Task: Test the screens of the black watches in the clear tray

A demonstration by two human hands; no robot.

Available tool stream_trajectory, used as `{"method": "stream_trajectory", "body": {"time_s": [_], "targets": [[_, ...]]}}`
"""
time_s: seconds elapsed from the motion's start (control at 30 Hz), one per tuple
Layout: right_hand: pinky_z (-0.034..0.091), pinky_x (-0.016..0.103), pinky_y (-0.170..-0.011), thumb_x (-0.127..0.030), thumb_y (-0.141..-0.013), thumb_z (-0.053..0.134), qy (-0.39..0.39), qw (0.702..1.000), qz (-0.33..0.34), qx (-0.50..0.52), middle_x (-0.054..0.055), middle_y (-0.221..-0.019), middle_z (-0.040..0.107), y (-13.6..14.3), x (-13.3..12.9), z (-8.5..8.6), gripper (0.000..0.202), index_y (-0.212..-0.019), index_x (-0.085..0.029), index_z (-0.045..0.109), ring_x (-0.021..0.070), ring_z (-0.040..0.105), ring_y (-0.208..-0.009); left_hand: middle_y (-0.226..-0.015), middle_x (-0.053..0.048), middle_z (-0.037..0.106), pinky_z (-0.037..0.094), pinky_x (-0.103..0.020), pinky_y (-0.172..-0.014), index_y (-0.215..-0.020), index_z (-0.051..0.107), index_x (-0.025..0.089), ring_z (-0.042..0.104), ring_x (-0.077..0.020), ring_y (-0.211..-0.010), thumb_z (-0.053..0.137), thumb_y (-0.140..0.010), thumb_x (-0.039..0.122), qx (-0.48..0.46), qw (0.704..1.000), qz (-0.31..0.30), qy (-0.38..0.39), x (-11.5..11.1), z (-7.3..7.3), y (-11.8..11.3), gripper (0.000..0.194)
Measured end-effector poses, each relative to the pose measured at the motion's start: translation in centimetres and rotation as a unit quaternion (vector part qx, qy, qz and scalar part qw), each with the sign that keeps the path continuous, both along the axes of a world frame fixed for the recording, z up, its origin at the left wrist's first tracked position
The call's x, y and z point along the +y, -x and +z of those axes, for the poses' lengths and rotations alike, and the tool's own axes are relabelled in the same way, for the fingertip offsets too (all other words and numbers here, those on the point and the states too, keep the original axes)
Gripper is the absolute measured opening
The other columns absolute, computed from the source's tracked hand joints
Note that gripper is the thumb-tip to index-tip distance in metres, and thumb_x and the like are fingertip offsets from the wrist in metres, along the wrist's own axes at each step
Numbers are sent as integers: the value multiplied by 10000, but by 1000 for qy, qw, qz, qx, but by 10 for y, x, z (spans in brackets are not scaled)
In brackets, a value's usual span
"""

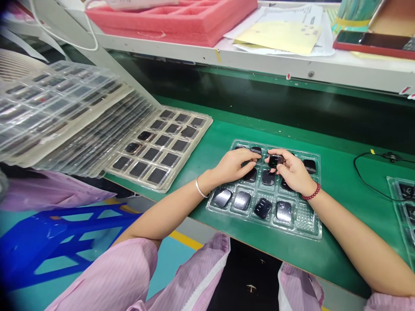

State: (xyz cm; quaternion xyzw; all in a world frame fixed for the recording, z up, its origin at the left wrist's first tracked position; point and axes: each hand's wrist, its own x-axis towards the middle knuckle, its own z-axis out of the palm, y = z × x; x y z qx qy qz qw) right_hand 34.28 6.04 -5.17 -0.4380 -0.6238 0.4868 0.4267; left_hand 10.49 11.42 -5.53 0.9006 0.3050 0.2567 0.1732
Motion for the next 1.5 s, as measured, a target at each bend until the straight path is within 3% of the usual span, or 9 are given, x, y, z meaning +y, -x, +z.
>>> {"method": "stream_trajectory", "body": {"time_s": [0.83,1.0,1.17,1.5], "targets": [[609,329,-681,-194,-864,598,-3,1000,-5,-10,93,-1182,707,0,0,0,390,-1253,-225,606,195,711,-819,-1050,-82,733,550,-357,-890,-1188,667,168,686,-204,-980,478,-973,243,-1,1000,-5,1,0,-1,0,296],[618,367,-797,-173,-830,632,-13,1000,8,8,88,-1191,702,1,0,0,427,-1252,-230,601,201,712,-873,-1045,-80,733,544,-365,-888,-1194,665,160,683,-212,-981,486,-969,239,1,1000,-2,-3,0,-1,0,297],[608,334,-689,-192,-872,591,-8,1000,-5,-15,97,-1189,700,0,0,1,385,-1255,-226,608,196,709,-824,-1031,-76,734,545,-359,-888,-1192,666,166,685,-207,-977,478,-972,241,1,1000,-7,4,0,0,0,299],[610,364,-779,-109,-757,564,-12,1000,-2,-10,79,-1202,695,2,1,0,506,-1245,-239,602,204,711,-862,-1056,-76,733,540,-355,-885,-1192,662,163,685,-207,-977,475,-977,244,3,1000,-8,0,0,0,0,296]]}}
